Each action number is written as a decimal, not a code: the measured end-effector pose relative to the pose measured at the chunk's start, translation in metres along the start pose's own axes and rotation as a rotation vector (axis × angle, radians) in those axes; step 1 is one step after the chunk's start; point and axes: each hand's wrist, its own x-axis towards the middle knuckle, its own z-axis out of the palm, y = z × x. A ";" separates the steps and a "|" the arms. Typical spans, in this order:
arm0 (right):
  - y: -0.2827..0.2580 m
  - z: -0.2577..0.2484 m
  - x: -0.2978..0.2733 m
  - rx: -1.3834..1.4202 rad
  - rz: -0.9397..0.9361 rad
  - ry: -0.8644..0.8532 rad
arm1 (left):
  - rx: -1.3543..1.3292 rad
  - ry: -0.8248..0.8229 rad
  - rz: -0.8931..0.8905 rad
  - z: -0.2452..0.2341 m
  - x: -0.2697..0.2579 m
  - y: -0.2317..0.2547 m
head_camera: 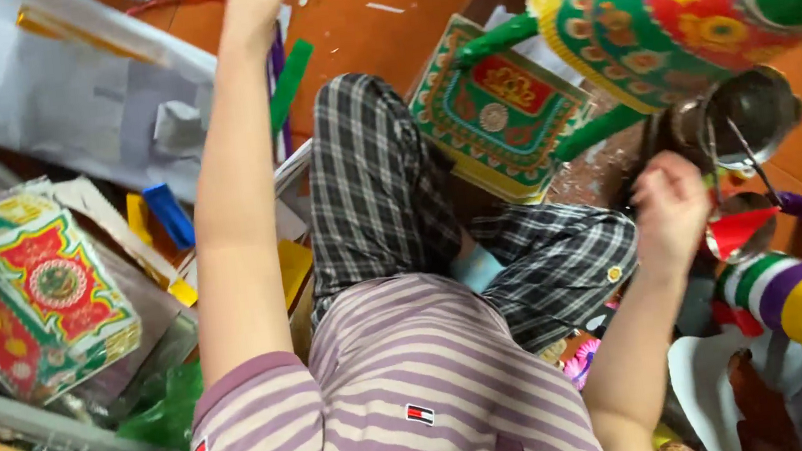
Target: Decorating a traditional cardboard horse craft with colorful paper strips and glue
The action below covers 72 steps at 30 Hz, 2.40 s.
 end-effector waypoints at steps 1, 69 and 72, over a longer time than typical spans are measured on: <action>0.038 0.010 -0.011 0.056 0.064 -0.069 | 0.056 0.037 -0.021 -0.018 -0.005 -0.036; 0.038 0.169 -0.083 -0.158 0.283 -0.589 | 0.162 -0.041 -0.180 0.015 -0.055 -0.070; 0.008 0.180 -0.074 -0.143 0.222 -0.628 | -0.071 -0.100 -0.181 -0.003 -0.063 0.017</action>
